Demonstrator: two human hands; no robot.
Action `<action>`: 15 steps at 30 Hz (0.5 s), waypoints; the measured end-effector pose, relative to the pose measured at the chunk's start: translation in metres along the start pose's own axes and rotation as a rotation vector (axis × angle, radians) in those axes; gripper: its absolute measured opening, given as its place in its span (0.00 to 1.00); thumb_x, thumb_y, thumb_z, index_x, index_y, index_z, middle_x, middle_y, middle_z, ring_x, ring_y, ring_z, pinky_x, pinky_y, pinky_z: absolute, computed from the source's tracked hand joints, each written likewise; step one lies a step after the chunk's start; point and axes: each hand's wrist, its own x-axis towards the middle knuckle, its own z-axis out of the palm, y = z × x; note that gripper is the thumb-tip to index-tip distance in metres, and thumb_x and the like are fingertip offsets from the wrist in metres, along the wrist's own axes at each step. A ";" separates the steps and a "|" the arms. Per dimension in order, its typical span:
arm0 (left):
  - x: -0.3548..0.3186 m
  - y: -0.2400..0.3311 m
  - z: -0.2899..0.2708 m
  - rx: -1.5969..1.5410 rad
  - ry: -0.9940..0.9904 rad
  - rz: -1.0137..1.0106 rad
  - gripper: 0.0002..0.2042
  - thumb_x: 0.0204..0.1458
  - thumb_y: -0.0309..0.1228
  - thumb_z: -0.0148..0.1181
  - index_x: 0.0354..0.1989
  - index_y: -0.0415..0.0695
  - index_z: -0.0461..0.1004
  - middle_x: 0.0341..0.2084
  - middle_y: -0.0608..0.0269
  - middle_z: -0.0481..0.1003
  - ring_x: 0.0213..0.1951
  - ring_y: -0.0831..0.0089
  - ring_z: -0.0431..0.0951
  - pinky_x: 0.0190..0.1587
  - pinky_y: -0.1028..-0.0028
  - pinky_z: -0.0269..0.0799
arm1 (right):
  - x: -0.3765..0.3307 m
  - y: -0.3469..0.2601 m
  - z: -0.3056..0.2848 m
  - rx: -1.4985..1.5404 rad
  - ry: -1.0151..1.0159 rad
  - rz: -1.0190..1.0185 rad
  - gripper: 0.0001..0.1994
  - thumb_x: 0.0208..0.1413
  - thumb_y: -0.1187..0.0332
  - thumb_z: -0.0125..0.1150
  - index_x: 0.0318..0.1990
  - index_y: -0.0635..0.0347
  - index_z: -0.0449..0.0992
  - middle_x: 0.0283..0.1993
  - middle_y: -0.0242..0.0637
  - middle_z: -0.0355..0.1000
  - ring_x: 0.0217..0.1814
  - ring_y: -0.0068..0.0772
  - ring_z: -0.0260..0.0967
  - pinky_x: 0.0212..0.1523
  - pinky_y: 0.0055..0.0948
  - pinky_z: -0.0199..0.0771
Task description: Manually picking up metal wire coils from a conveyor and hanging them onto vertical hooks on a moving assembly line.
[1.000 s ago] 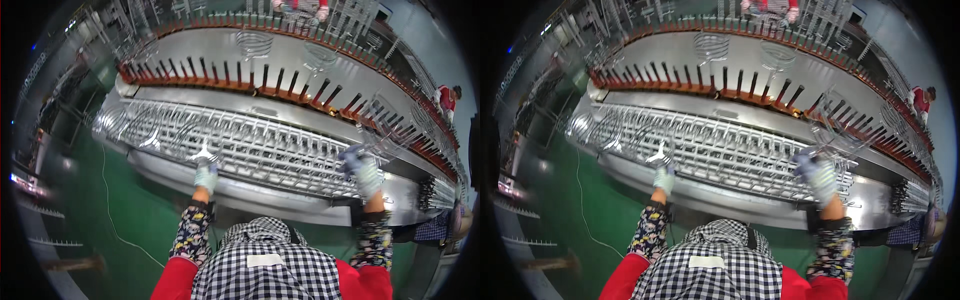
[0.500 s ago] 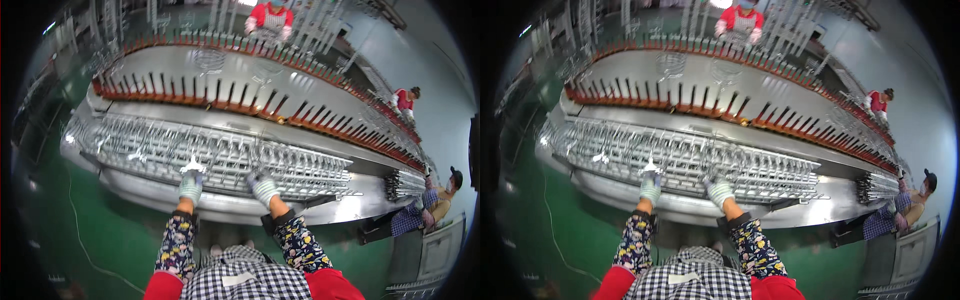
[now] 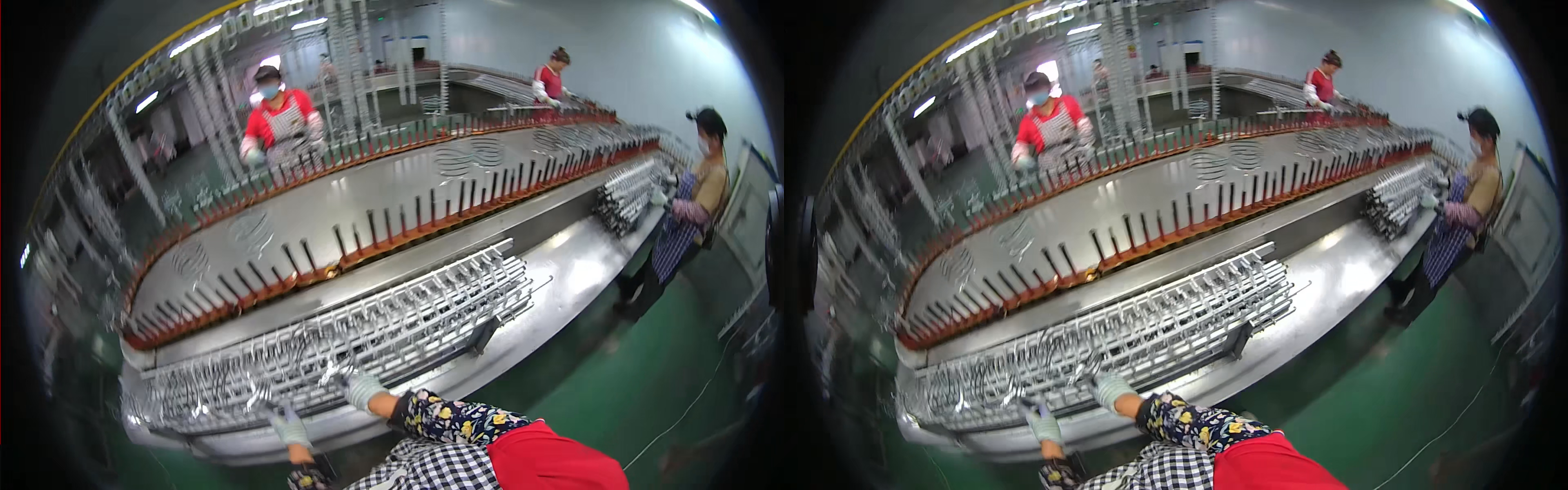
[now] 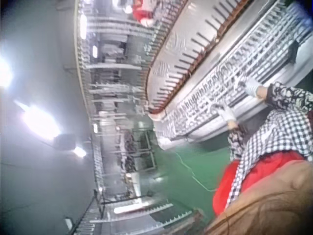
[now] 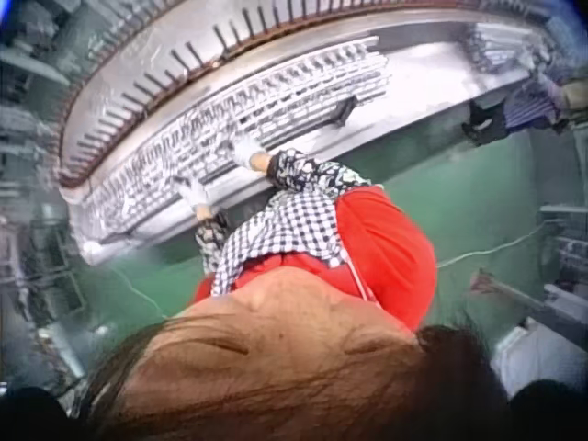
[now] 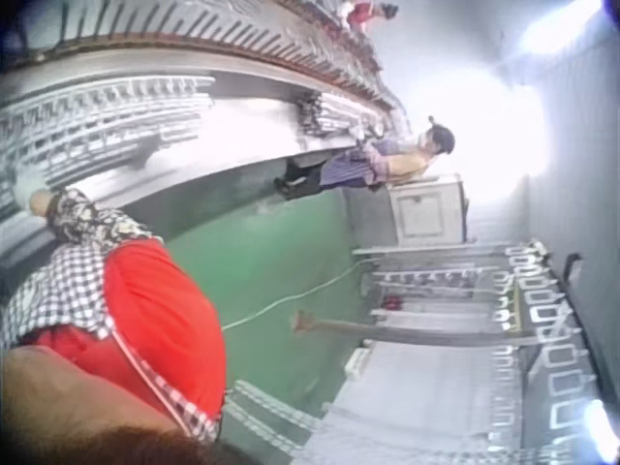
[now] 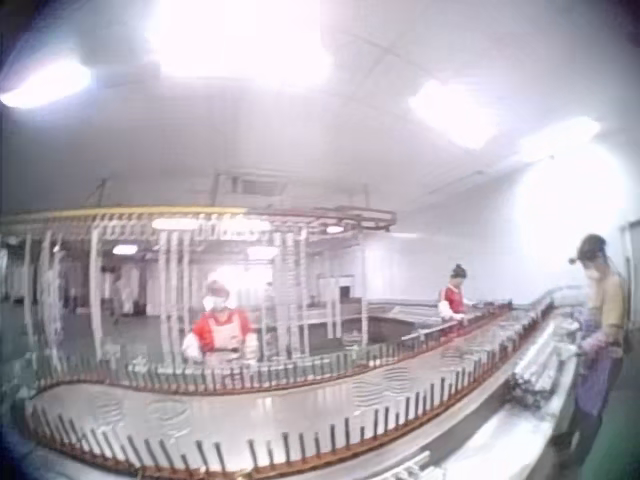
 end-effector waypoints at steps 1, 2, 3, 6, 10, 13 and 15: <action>-0.016 0.005 -0.003 -0.013 0.125 0.128 0.25 0.54 0.32 0.46 0.57 0.36 0.48 0.57 0.50 0.52 0.55 0.62 0.56 0.55 0.70 0.53 | -0.013 -0.005 -0.008 0.129 0.002 -0.035 0.20 0.54 0.58 0.42 0.51 0.57 0.63 0.45 0.52 0.66 0.43 0.51 0.66 0.45 0.42 0.65; -0.030 -0.002 0.001 -0.035 0.198 0.187 0.21 0.53 0.29 0.45 0.54 0.37 0.52 0.52 0.51 0.57 0.48 0.65 0.61 0.48 0.70 0.59 | -0.032 -0.002 -0.015 0.323 0.024 -0.089 0.20 0.53 0.59 0.43 0.53 0.56 0.60 0.46 0.52 0.65 0.44 0.52 0.65 0.46 0.42 0.65; -0.043 -0.003 0.009 -0.057 0.284 0.234 0.17 0.53 0.27 0.44 0.51 0.38 0.56 0.48 0.52 0.62 0.40 0.69 0.66 0.41 0.71 0.65 | -0.051 0.005 -0.025 0.509 0.028 -0.157 0.22 0.53 0.60 0.44 0.55 0.56 0.58 0.48 0.52 0.64 0.44 0.53 0.65 0.47 0.41 0.64; -0.096 0.104 0.036 0.031 -0.070 0.133 0.19 0.50 0.24 0.47 0.52 0.37 0.58 0.49 0.53 0.63 0.48 0.64 0.63 0.50 0.69 0.57 | -0.097 0.082 -0.115 0.273 -0.163 -0.516 0.22 0.51 0.58 0.47 0.53 0.57 0.61 0.45 0.52 0.66 0.44 0.51 0.65 0.47 0.38 0.64; -0.081 0.056 0.092 0.128 0.017 0.125 0.17 0.52 0.30 0.48 0.48 0.36 0.62 0.43 0.54 0.67 0.44 0.68 0.65 0.47 0.70 0.60 | -0.087 0.247 -0.243 0.399 -0.161 -0.269 0.16 0.49 0.60 0.52 0.42 0.61 0.69 0.37 0.47 0.71 0.37 0.45 0.68 0.39 0.33 0.68; -0.071 0.106 0.110 0.325 -0.010 -0.544 0.19 0.54 0.40 0.45 0.44 0.34 0.67 0.38 0.50 0.71 0.39 0.68 0.69 0.45 0.69 0.62 | -0.072 0.367 -0.352 0.075 0.241 0.003 0.19 0.46 0.60 0.51 0.44 0.61 0.70 0.41 0.47 0.70 0.41 0.43 0.68 0.43 0.33 0.67; -0.047 -0.014 0.091 -0.189 0.067 -0.259 0.13 0.53 0.28 0.44 0.47 0.39 0.58 0.42 0.55 0.67 0.32 0.73 0.69 0.30 0.76 0.68 | -0.036 0.444 -0.374 0.406 0.438 0.261 0.19 0.46 0.65 0.54 0.46 0.64 0.67 0.33 0.42 0.71 0.31 0.33 0.69 0.33 0.29 0.70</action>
